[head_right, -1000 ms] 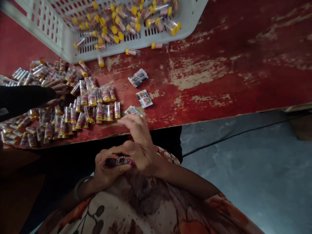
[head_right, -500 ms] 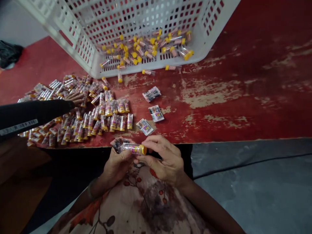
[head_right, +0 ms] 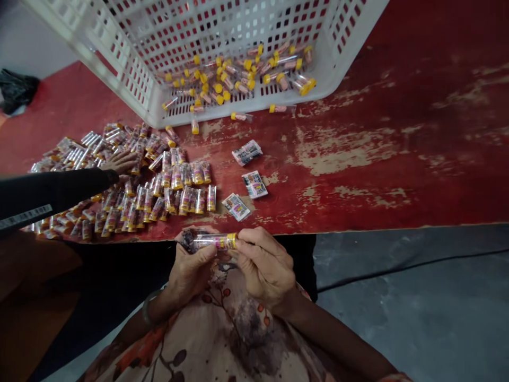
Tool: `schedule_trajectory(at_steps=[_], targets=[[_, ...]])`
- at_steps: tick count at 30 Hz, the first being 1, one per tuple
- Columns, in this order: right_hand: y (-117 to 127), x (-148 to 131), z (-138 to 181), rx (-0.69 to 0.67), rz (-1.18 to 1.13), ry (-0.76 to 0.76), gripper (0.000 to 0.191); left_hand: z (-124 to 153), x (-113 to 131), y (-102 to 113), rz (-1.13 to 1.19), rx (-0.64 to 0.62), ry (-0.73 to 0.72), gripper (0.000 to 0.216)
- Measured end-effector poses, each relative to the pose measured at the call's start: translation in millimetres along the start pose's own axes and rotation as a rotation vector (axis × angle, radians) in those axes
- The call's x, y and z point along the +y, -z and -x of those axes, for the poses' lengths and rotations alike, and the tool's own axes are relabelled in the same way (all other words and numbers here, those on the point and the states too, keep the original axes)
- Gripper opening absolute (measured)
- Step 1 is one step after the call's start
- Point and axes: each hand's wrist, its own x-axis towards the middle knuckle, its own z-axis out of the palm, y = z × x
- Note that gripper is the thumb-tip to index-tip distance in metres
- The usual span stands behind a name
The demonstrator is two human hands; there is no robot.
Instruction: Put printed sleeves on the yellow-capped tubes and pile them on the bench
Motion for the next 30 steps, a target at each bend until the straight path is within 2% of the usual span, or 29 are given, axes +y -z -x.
schedule_trajectory(at_steps=[2, 4, 7, 10, 12, 17, 21, 25, 28, 30], targets=[[7.2, 4.7, -7.0, -0.085, 0.055, -0.041, 0.027, -7.8, 0.0, 1.2, -0.078, -0.016, 0.019, 0.031], [16.9, 10.4, -15.9, -0.173, 0.164, -0.03, 0.036, -17.9, 0.1, 0.7, -0.182, -0.044, 0.045, 0.03], [29.5, 19.2, -26.9, -0.352, 0.309, 0.116, 0.051, -32.6, -1.3, -5.2, -0.318, -0.125, 0.05, 0.034], [35.0, 27.1, -31.1, -0.461, 0.35, 0.198, 0.048, -42.1, -5.2, -14.6, -0.357, -0.216, 0.062, 0.032], [35.6, 31.5, -30.6, -0.437, 0.344, 0.18, 0.044, -44.8, -8.3, -20.1, -0.356, -0.214, 0.064, 0.029], [33.8, 36.8, -25.4, -0.304, 0.323, 0.115, 0.034, -45.3, -14.9, -25.3, -0.34, -0.116, 0.034, 0.031], [30.0, 34.8, -23.1, -0.299, 0.299, 0.068, 0.034, -47.5, -20.3, -23.0, -0.303, -0.092, 0.057, 0.026], [29.8, 34.1, -23.7, -0.272, 0.23, -0.106, 0.039, -51.1, -23.4, -22.1, -0.173, -0.13, 0.094, 0.031], [37.5, 35.3, -26.9, -0.351, 0.11, -0.175, 0.052, -53.0, -19.5, -23.0, -0.118, -0.141, 0.162, 0.031], [43.8, 35.2, -29.5, -0.422, 0.037, -0.124, 0.055, -54.0, -15.1, -23.4, -0.073, -0.145, 0.21, 0.032]])
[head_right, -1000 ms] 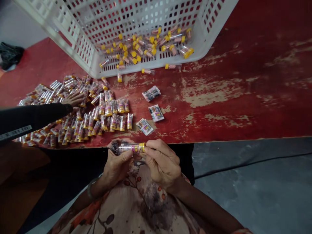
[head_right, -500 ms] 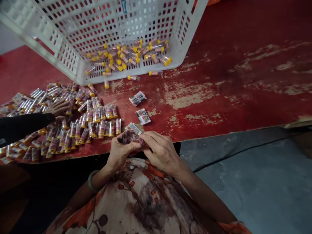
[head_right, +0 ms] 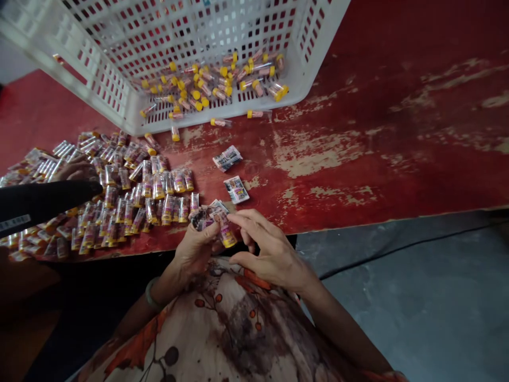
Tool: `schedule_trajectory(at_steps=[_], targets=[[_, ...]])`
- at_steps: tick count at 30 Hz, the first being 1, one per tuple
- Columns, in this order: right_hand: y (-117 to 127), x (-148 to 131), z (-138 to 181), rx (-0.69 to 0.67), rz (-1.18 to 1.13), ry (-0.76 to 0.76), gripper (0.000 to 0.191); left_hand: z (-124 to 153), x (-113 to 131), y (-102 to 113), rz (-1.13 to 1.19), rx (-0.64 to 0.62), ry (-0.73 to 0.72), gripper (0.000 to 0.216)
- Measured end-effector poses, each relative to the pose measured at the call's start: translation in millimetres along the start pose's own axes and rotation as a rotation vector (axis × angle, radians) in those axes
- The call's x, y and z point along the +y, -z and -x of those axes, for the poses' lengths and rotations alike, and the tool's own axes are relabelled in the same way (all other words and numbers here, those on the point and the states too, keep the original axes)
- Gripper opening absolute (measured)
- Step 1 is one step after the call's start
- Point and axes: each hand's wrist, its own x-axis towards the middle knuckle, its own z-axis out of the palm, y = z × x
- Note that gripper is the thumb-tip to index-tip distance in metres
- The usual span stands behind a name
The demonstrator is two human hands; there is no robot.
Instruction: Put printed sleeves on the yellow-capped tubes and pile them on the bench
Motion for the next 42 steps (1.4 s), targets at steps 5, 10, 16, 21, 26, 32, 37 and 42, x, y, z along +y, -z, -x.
schedule_trajectory(at_steps=[5, 10, 16, 21, 26, 32, 37, 42], targets=[[3.9, -4.7, -0.8, 0.081, 0.09, 0.136, 0.058, 1.6, 4.5, 1.4, 0.042, -0.068, 0.061, 0.032], [1.7, -8.0, -5.0, 0.021, 0.157, 0.207, 0.064, 4.3, 1.4, 4.3, -0.017, -0.062, 0.122, 0.035], [2.2, -8.4, -8.8, -0.006, 0.076, 0.146, 0.062, 5.7, 2.9, 4.2, 0.005, -0.015, 0.167, 0.034], [0.5, -5.9, -8.3, -0.05, 0.008, 0.112, 0.063, 3.2, 4.3, 3.6, 0.024, -0.035, 0.169, 0.031], [5.2, 1.2, -7.0, -0.097, -0.169, 0.001, 0.07, -3.2, 4.8, 3.8, -0.059, -0.079, 0.123, 0.03], [12.8, 15.5, -13.8, -0.051, -0.16, -0.041, 0.036, -19.4, -1.2, -4.5, -0.225, -0.158, 0.036, 0.04], [24.7, 29.6, -9.2, 0.1, -0.253, -0.217, 0.02, -34.4, -10.1, -21.7, -0.203, -0.128, -0.038, 0.046], [31.3, 36.4, -5.5, 0.245, -0.135, -0.228, 0.022, -47.7, -20.0, -29.6, -0.143, -0.141, -0.061, 0.03]])
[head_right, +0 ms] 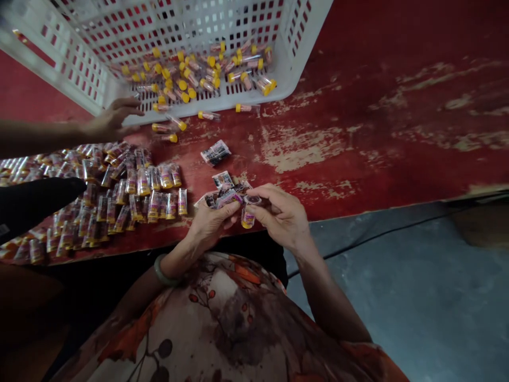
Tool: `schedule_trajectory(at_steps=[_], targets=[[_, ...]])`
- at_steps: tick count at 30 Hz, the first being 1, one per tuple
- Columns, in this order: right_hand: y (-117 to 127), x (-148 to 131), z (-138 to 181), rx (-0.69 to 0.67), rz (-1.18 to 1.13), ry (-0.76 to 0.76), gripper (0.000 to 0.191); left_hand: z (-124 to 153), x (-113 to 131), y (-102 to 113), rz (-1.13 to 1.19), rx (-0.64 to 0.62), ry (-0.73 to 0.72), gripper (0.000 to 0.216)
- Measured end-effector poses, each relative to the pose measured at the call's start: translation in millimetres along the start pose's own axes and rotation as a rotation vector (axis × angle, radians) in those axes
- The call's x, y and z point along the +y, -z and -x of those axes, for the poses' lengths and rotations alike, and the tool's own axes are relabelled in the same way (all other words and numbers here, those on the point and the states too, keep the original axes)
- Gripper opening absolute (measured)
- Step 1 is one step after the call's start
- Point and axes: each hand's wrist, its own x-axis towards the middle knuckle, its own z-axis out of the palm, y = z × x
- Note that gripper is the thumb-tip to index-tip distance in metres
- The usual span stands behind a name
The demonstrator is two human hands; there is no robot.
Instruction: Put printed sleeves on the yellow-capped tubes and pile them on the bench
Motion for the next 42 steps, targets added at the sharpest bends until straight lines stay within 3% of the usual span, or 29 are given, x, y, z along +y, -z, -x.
schedule_trajectory(at_steps=[5, 11, 14, 16, 20, 24, 30, 42], targets=[[2.8, -1.4, -5.5, -0.043, 0.061, 0.173, 0.019, -3.3, 5.9, 3.8, -0.071, -0.083, 0.088, 0.031], [12.2, -2.7, -17.5, -0.246, 0.019, 0.28, 0.02, -0.6, 20.9, 15.4, 0.016, -0.352, 0.342, 0.037], [10.8, -1.0, -21.1, -0.298, 0.046, 0.32, 0.021, -2.8, 19.2, 19.5, -0.008, -0.43, 0.314, 0.034], [9.2, 2.8, -20.6, -0.251, 0.056, 0.302, 0.018, -4.5, 16.4, 22.3, -0.029, -0.451, 0.281, 0.034], [11.7, 12.3, -16.0, 0.001, 0.074, 0.191, 0.02, -4.3, 12.3, 27.1, 0.004, -0.311, 0.201, 0.032], [17.3, 18.4, -13.1, 0.207, 0.411, 0.337, 0.031, 3.9, 14.2, 29.5, 0.038, -0.166, 0.127, 0.029], [11.3, 41.1, -10.7, 0.113, 0.813, 0.571, 0.035, 14.6, 21.4, 35.6, 0.105, -0.087, 0.132, 0.023], [15.3, 49.7, -9.6, 0.17, 0.704, 0.466, 0.024, 13.0, 19.6, 38.9, 0.099, -0.021, 0.067, 0.026]])
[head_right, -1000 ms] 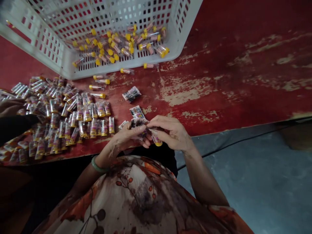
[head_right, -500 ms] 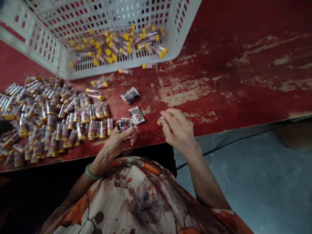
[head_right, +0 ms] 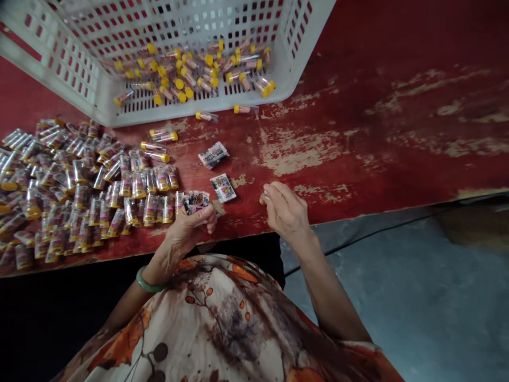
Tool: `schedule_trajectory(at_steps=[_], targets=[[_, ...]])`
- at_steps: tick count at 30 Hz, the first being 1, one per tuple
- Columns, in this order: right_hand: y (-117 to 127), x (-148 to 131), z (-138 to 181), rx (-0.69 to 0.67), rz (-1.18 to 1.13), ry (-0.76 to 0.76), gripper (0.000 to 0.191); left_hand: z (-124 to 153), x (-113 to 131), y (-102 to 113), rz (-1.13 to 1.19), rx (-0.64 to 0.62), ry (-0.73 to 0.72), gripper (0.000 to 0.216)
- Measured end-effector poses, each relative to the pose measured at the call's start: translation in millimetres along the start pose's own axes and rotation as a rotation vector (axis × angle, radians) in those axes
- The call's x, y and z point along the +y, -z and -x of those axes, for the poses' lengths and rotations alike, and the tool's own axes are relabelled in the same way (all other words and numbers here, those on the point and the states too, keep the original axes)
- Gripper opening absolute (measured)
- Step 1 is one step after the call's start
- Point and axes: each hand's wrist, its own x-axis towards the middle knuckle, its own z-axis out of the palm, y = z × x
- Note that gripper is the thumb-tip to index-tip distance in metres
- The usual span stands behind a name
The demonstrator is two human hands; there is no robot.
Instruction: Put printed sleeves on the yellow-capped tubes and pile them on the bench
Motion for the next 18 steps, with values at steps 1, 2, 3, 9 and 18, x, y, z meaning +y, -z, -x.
schedule_trajectory(at_steps=[1, 2, 3, 9, 18], targets=[[0.4, 1.1, -1.6, -0.007, -0.018, -0.014, 0.022, -0.6, 0.6, -0.6, -0.002, 0.002, -0.009, 0.026], [2.3, 1.1, -3.8, -0.017, -0.044, -0.035, 0.021, -1.3, 1.5, -1.6, -0.012, 0.007, -0.021, 0.026], [5.4, -0.5, -6.5, -0.021, -0.096, -0.079, 0.02, -2.2, 2.7, -3.3, -0.033, 0.016, -0.031, 0.026], [18.7, -36.2, -27.4, -0.203, -0.886, -0.631, 0.031, -5.2, 6.6, -19.5, -0.19, -0.003, 0.019, 0.035], [17.2, -76.8, -26.8, -0.132, -0.597, -0.38, 0.041, 10.4, 13.1, -20.2, -0.019, 0.029, 0.171, 0.034]])
